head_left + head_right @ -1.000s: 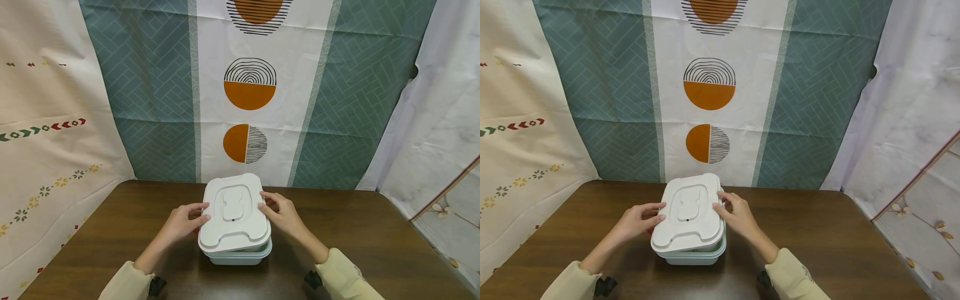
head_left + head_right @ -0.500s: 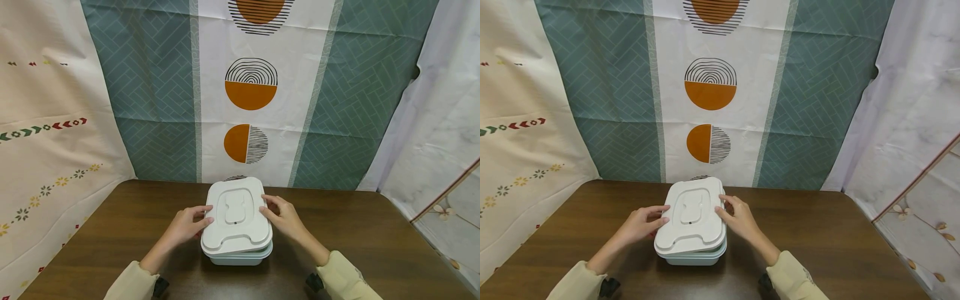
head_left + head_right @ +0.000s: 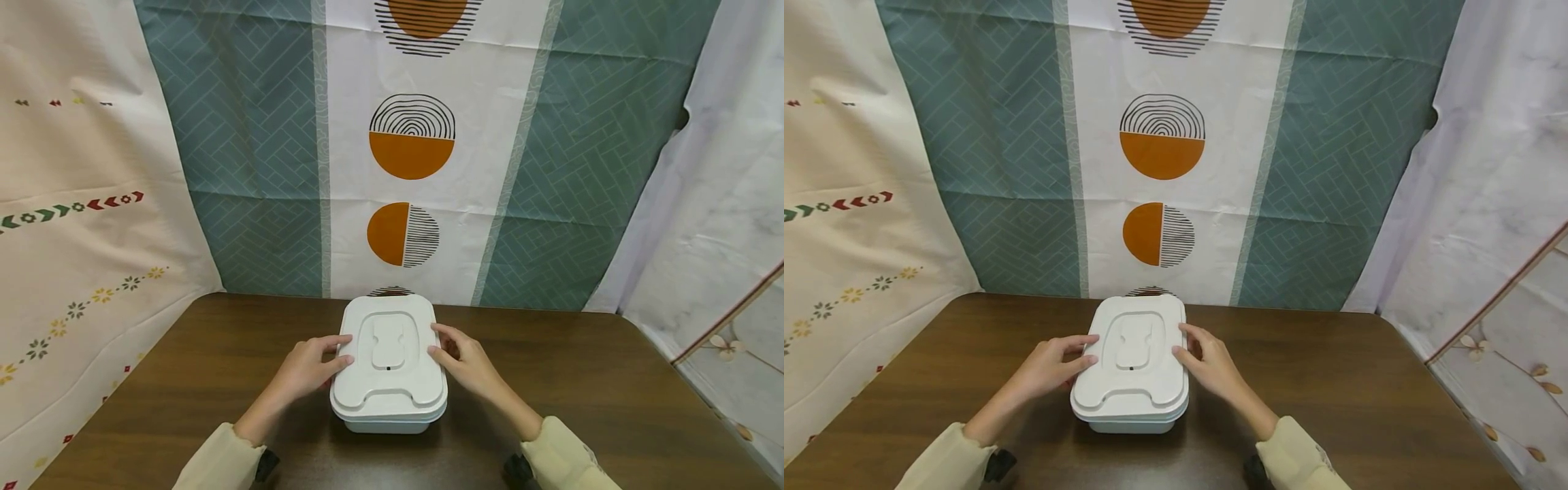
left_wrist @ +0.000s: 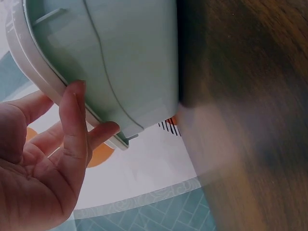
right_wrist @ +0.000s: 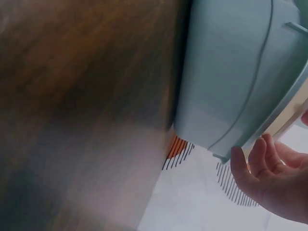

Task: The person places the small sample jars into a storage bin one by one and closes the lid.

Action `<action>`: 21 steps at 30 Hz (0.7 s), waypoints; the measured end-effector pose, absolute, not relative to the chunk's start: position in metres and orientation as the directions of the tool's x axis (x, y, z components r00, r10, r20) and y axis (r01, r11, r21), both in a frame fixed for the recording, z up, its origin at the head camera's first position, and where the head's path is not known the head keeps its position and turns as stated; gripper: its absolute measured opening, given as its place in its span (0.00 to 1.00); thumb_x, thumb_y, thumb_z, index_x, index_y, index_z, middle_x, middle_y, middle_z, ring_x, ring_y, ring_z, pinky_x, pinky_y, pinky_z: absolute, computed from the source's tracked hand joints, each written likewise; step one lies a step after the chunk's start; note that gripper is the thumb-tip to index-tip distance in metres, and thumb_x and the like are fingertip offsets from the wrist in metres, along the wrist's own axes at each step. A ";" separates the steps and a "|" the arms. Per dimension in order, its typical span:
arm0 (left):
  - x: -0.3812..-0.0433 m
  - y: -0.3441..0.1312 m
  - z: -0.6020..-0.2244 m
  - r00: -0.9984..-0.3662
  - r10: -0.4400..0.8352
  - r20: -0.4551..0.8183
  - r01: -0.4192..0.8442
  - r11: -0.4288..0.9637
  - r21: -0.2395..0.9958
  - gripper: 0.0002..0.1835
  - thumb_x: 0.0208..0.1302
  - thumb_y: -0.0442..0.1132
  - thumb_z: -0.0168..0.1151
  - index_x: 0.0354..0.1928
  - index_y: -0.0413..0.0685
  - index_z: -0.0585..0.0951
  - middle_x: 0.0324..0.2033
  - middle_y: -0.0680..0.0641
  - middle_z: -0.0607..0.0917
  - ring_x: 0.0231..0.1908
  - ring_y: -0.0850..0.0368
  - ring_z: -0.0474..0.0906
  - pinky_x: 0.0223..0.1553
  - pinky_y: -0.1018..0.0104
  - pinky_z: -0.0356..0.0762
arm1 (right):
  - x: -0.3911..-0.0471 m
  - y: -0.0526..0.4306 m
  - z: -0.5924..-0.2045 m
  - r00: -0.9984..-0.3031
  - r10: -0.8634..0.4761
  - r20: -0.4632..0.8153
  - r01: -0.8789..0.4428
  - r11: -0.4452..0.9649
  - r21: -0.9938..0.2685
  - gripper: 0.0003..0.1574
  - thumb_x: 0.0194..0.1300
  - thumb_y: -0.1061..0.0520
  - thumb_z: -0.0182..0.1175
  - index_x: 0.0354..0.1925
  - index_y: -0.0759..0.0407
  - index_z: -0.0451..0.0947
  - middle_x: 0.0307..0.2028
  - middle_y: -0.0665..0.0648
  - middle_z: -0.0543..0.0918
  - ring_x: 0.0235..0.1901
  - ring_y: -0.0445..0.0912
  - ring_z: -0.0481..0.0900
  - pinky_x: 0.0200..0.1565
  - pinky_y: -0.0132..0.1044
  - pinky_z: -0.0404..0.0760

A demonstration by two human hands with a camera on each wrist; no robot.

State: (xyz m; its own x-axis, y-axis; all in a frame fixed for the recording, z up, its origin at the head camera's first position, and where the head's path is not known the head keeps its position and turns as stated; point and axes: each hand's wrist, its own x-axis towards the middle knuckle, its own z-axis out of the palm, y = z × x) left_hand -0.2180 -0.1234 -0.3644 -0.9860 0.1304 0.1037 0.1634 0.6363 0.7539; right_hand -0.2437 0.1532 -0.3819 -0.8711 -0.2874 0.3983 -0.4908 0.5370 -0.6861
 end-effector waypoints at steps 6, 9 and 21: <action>-0.218 -0.120 -0.362 -0.983 0.143 0.114 0.181 0.662 0.728 0.20 0.54 0.40 0.65 0.52 0.47 0.79 0.47 0.38 0.80 0.22 0.58 0.77 0.20 0.69 0.73 | -0.243 0.157 -0.387 -0.884 -0.304 0.354 -0.466 0.537 -0.703 0.26 0.59 0.57 0.60 0.55 0.64 0.71 0.27 0.50 0.69 0.25 0.39 0.66 0.26 0.29 0.66; -0.218 -0.119 -0.362 -0.980 0.152 0.125 0.196 0.680 0.707 0.20 0.54 0.40 0.66 0.51 0.47 0.79 0.47 0.38 0.80 0.27 0.58 0.78 0.21 0.69 0.72 | -0.242 0.157 -0.389 -0.882 -0.312 0.354 -0.471 0.539 -0.698 0.26 0.59 0.58 0.60 0.55 0.65 0.70 0.28 0.50 0.70 0.25 0.38 0.66 0.26 0.28 0.66; -0.223 -0.120 -0.368 -0.988 0.125 0.090 0.149 0.630 0.762 0.21 0.54 0.40 0.66 0.52 0.49 0.79 0.45 0.39 0.81 0.17 0.57 0.76 0.19 0.68 0.74 | -0.243 0.159 -0.391 -0.867 -0.337 0.367 -0.497 0.538 -0.681 0.27 0.60 0.56 0.60 0.55 0.65 0.70 0.29 0.50 0.70 0.26 0.42 0.68 0.26 0.29 0.67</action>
State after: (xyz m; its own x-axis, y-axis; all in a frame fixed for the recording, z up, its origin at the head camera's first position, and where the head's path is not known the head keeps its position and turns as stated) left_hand -0.2228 -0.1202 -0.3680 -0.9881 0.1251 0.0897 0.1489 0.6300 0.7622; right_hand -0.2429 0.1593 -0.3908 -0.8674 -0.3365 0.3666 -0.4966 0.5381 -0.6811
